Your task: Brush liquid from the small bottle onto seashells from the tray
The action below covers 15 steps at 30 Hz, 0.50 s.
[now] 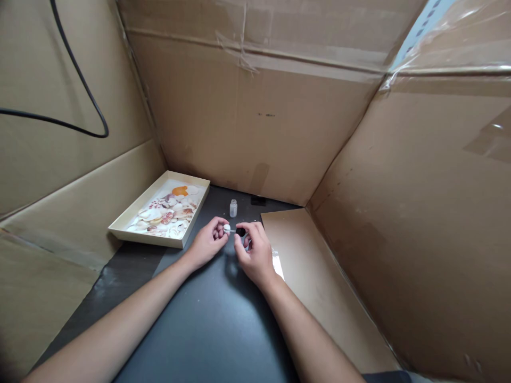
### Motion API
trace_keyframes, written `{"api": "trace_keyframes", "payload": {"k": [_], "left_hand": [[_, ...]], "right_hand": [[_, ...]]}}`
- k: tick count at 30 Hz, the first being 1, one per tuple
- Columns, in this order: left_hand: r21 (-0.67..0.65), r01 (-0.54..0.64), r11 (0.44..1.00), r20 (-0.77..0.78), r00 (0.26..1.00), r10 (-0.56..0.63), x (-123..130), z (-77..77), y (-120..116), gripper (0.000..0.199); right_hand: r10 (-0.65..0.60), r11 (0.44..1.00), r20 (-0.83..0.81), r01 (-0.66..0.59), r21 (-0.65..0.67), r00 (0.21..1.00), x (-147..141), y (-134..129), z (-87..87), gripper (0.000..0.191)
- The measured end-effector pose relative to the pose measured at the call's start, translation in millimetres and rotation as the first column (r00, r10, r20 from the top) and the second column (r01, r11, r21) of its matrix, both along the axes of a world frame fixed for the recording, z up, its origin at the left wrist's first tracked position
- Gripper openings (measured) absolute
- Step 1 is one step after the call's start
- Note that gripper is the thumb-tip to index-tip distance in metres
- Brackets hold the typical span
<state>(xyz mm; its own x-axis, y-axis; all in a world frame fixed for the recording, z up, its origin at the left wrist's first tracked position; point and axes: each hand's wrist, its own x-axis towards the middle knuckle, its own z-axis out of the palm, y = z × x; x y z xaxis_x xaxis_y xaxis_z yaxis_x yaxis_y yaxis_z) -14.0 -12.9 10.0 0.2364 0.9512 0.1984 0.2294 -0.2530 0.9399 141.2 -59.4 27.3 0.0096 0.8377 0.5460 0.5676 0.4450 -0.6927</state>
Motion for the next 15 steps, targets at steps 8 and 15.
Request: {"api": "trace_keyframes", "payload": {"k": [8, 15], "left_hand": [[0.001, -0.007, 1.0, -0.074, 0.997, 0.007, -0.8, -0.1, -0.3, 0.017], [0.01, 0.005, 1.0, -0.045, 0.999, -0.005, -0.1, -0.6, -1.2, 0.017]], "right_hand": [[-0.023, 0.999, -0.01, 0.023, 0.025, 1.0, -0.1, 0.8, 0.3, 0.022], [-0.085, 0.996, -0.009, 0.085, 0.013, 0.996, 1.9, 2.4, -1.6, 0.02]]}}
